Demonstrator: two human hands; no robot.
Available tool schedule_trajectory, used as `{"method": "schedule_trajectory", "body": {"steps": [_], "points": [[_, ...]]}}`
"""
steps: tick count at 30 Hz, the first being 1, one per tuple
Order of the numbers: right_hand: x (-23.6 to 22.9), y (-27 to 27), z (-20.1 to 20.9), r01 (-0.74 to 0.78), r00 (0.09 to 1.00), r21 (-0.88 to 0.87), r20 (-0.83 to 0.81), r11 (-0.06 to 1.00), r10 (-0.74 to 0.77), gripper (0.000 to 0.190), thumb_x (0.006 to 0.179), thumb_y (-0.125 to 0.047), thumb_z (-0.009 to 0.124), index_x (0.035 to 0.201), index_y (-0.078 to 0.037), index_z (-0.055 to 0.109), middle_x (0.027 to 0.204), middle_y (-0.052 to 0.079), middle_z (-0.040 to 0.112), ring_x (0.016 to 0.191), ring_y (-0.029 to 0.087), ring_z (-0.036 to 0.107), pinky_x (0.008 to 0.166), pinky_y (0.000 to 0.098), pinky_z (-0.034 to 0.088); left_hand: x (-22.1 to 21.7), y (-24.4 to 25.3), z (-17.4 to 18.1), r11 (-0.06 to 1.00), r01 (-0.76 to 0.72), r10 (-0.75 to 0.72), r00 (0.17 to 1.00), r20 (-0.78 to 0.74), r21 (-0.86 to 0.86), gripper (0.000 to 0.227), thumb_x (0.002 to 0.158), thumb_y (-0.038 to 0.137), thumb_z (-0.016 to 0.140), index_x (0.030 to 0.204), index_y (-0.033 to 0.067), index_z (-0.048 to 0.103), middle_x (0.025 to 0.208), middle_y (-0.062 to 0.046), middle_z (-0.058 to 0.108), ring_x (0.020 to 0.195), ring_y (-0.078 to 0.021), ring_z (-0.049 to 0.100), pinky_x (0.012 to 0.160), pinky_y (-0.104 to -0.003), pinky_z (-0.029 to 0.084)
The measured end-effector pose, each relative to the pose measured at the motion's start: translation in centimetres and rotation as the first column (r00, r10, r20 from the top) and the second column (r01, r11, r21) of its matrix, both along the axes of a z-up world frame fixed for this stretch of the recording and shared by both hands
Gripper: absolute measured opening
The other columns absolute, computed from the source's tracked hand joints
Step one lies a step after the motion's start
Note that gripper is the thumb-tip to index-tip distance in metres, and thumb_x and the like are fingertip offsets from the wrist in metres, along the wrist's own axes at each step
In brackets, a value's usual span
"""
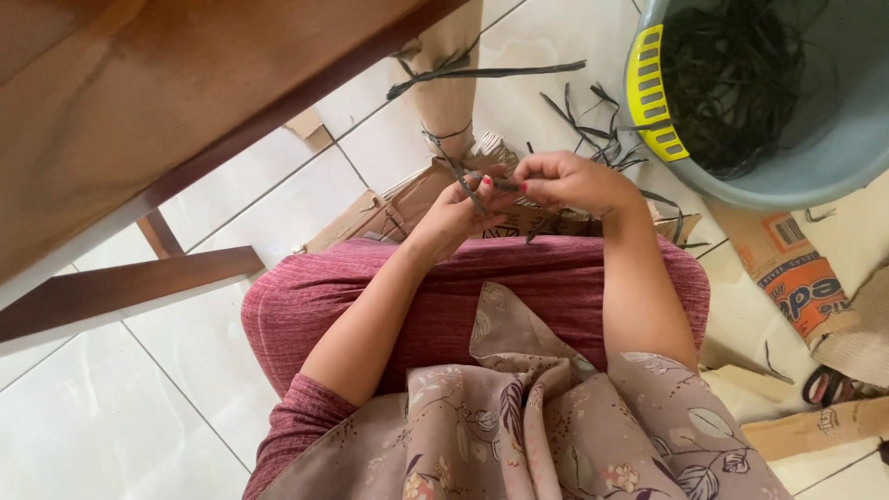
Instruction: Tying black string around cardboard-wrapped furniture legs to secure the packaging.
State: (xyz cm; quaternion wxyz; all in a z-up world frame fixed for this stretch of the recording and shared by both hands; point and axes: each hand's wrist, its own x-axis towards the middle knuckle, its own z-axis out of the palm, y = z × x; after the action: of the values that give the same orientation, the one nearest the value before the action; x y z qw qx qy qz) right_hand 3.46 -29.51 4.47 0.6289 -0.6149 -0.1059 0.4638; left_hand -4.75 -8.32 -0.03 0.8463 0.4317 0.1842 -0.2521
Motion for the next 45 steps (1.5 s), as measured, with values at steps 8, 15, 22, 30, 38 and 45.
{"method": "schedule_trajectory", "body": {"steps": [8, 15, 22, 30, 38, 45], "points": [[-0.1, 1.5, 0.3, 0.049, 0.982, -0.287, 0.188, 0.957, 0.006, 0.009, 0.094, -0.013, 0.077, 0.099, -0.006, 0.08, 0.069, 0.0, 0.067, 0.062, 0.005, 0.046, 0.053, 0.0235, 0.037, 0.5, 1.2, -3.5, 0.983, -0.171, 0.179, 0.968, -0.174, 0.061, 0.025, 0.105, 0.03, 0.057, 0.113, 0.0095, 0.07, 0.107, -0.013, 0.078, 0.095, -0.0293, 0.078, 0.071, -0.035, 0.064], [0.6, 1.6, -4.0, 0.544, 0.805, -0.413, 0.503, 0.731, -0.315, 0.013, 0.091, -0.031, 0.082, 0.103, -0.027, 0.083, 0.088, -0.004, 0.075, 0.085, 0.004, 0.064, 0.077, 0.0266, 0.053, 0.8, 1.8, -6.5, 0.962, -0.246, 0.268, 0.934, -0.238, 0.119, 0.024, 0.108, 0.03, 0.053, 0.118, 0.0152, 0.07, 0.115, -0.011, 0.077, 0.102, -0.0301, 0.077, 0.088, -0.046, 0.063], [1.2, 1.2, -4.2, 0.728, 0.57, -0.216, 0.719, 0.65, -0.399, 0.012, 0.092, -0.013, 0.078, 0.1, -0.021, 0.084, 0.081, 0.002, 0.075, 0.08, 0.009, 0.068, 0.08, 0.0299, 0.056, 1.0, 2.8, -5.7, 0.948, -0.289, 0.315, 0.903, -0.293, 0.131, 0.02, 0.105, 0.031, 0.058, 0.115, 0.0181, 0.069, 0.11, -0.005, 0.078, 0.1, -0.0265, 0.077, 0.088, -0.048, 0.063], [3.1, -2.0, -4.1, 0.784, 0.318, -0.005, 0.862, 0.62, -0.395, 0.016, 0.107, 0.0, 0.068, 0.113, -0.006, 0.082, 0.095, 0.015, 0.075, 0.087, 0.023, 0.069, 0.079, 0.0363, 0.056, 1.6, 3.7, -6.2, 0.817, -0.507, 0.57, 0.781, -0.255, 0.275, 0.065, 0.103, 0.033, 0.059, 0.155, 0.0026, 0.036, 0.16, -0.016, 0.034, 0.151, -0.0312, 0.036, 0.115, -0.053, 0.04], [4.5, 3.7, -5.2, 0.903, 0.423, -0.012, 0.213, 0.43, -0.881, 0.009, 0.106, -0.013, 0.067, 0.104, -0.01, 0.074, 0.06, -0.005, 0.045, 0.047, 0.006, 0.035, 0.04, 0.0204, 0.029, 2.8, 4.3, -1.4, 0.728, -0.552, 0.674, 0.685, -0.278, 0.405, 0.05, 0.095, 0.023, 0.057, 0.142, 0.0105, 0.051, 0.145, -0.008, 0.053, 0.131, -0.0171, 0.054, 0.105, -0.029, 0.048], [4.4, 7.0, -14.7, 0.812, 0.532, -0.318, 0.059, 0.489, -0.845, 0.026, 0.1, -0.033, 0.068, 0.115, -0.013, 0.075, 0.056, -0.003, 0.038, 0.043, 0.005, 0.038, 0.035, 0.0152, 0.027, 2.7, 5.1, -5.8, 0.608, -0.666, 0.762, 0.643, -0.08, 0.432, 0.05, 0.093, 0.023, 0.071, 0.138, 0.0108, 0.052, 0.133, -0.007, 0.044, 0.122, -0.0195, 0.048, 0.095, -0.031, 0.042]]}}
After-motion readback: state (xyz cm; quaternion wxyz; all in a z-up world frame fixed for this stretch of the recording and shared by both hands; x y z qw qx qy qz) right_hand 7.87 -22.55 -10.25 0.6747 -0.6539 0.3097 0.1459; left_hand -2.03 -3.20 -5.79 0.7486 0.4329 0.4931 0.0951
